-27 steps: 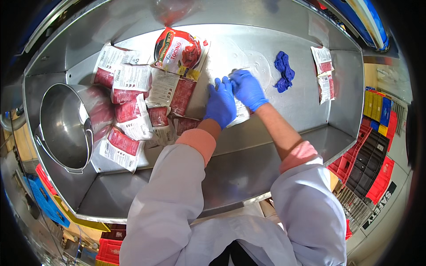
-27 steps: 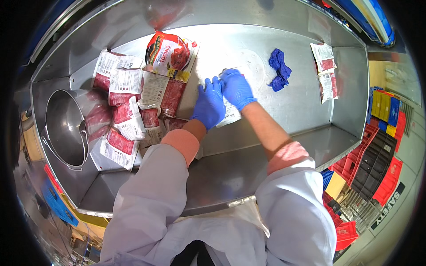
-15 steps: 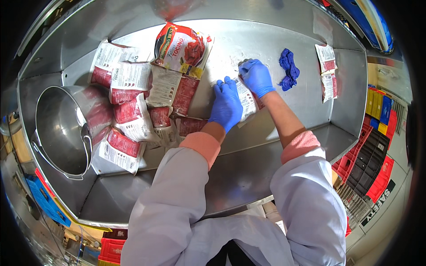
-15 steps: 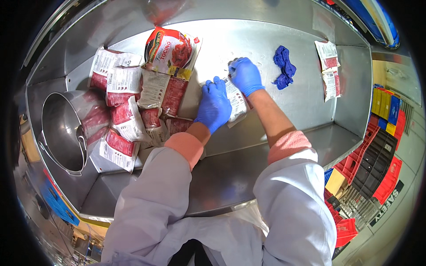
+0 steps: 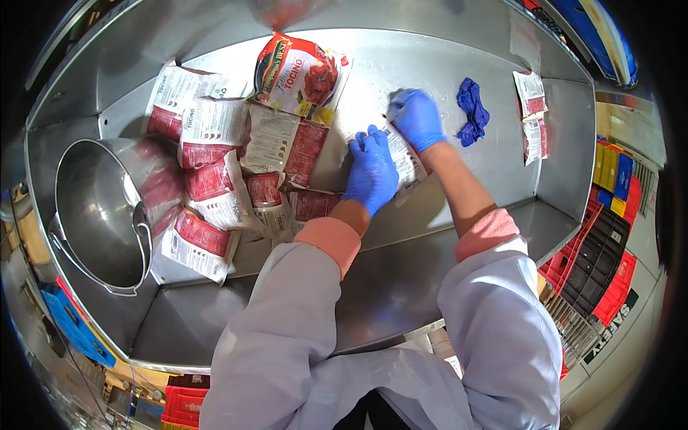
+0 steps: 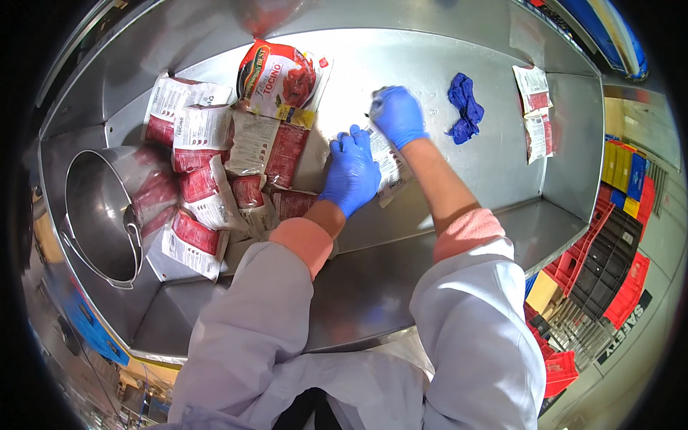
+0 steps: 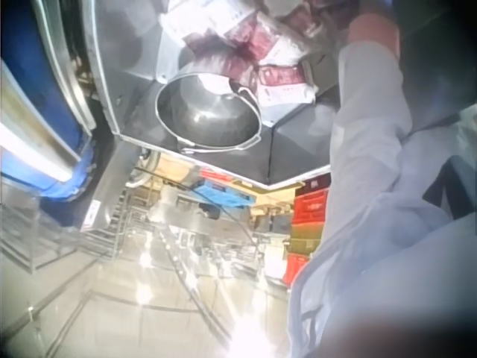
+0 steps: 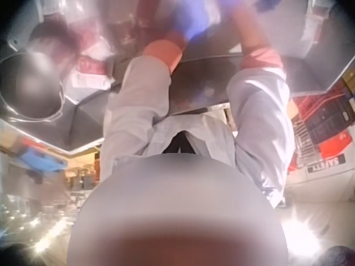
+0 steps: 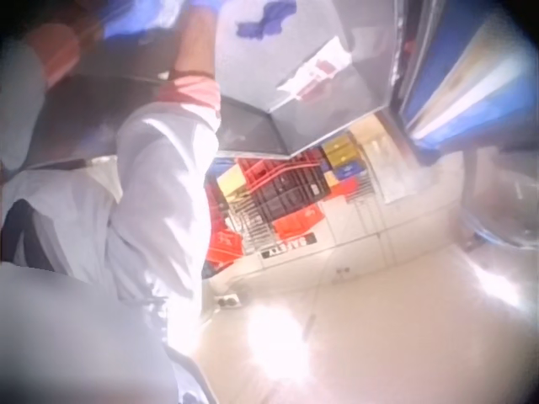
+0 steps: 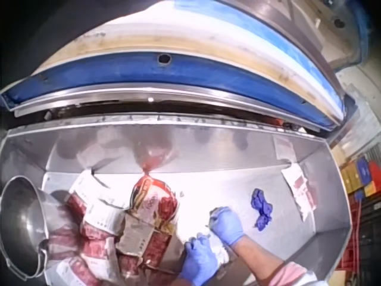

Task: The person wipes the exterior of multiple sealed meat packages with a blue cloth on a stainless steel counter, then places the cleaned packages into a red plastic crate. The person handles the packages one at a time, wiping each before moving it to the crate.

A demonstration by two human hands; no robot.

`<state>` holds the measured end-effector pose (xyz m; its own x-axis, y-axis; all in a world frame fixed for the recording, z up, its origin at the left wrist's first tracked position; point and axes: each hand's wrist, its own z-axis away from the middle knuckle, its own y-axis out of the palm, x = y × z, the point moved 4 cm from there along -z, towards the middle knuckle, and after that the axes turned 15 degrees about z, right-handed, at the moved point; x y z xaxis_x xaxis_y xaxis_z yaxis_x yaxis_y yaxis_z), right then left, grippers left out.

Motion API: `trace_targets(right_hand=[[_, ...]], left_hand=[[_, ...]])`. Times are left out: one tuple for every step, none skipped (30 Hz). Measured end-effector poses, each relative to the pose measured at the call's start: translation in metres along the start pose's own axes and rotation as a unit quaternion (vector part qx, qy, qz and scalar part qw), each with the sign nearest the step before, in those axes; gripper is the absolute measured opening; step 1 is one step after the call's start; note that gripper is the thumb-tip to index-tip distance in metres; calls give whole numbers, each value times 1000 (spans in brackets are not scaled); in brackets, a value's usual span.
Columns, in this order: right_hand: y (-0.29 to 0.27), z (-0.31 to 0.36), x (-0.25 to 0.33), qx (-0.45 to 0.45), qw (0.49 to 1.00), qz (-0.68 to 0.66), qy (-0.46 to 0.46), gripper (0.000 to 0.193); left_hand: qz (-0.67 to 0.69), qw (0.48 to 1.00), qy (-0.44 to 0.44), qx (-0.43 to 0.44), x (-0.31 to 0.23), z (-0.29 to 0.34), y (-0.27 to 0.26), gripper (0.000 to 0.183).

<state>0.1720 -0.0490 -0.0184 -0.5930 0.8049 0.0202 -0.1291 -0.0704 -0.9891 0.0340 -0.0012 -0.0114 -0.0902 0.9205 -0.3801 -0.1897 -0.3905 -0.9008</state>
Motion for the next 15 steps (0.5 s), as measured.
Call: trace_targets(right_hand=[[0, 10, 22, -12, 998, 1, -58, 9], [1, 16, 36, -24, 993, 2, -116, 9], [7, 15, 11, -81, 991, -14, -107, 11], [-4, 9, 3, -33, 997, 6, -66, 14], [-6, -3, -12, 52, 998, -32, 16, 14], [-4, -15, -27, 134, 984, -66, 95, 14], [-4, -5, -13, -37, 998, -59, -5, 14], [11, 9, 2, -47, 995, -30, -77, 14], [8, 7, 12, -56, 994, -28, -93, 13], [2, 6, 17, -69, 992, -23, -100, 13], [-1, -3, -5, -81, 996, -18, -44, 12], [-6, -11, -45, -94, 995, -5, 24, 12], [-15, -23, -62, 22, 993, 82, 80, 13], [-19, -23, -59, 26, 997, 31, 61, 13], [-28, -20, -35, 32, 999, -21, 33, 13]], left_hand=[[-8, 1000, -20, -7, 3, 0, 2, 64], [-2, 1000, -21, -13, 5, -1, 5, 64], [7, 1000, -9, -17, 0, 0, 4, 64], [9, 1000, -14, -19, 7, 3, 6, 64], [0, 1000, -14, -14, 8, 5, 8, 64], [-7, 1000, -13, -15, 7, 3, 8, 64], [-11, 1000, -9, -16, 3, 1, 7, 64], [-16, 1000, -5, -17, -2, -2, 6, 64], [38, 999, -22, -19, 4, -2, 10, 65], [92, 995, -29, -22, 10, -2, 14, 66], [146, 988, -36, -26, 14, -1, 18, 66], [102, 994, -20, -15, 9, 1, 17, 67], [57, 998, -9, -7, 6, 1, 13, 68], [12, 1000, 2, 1, 4, 1, 9, 69], [33, 999, -11, -8, 9, 1, 7, 71]])
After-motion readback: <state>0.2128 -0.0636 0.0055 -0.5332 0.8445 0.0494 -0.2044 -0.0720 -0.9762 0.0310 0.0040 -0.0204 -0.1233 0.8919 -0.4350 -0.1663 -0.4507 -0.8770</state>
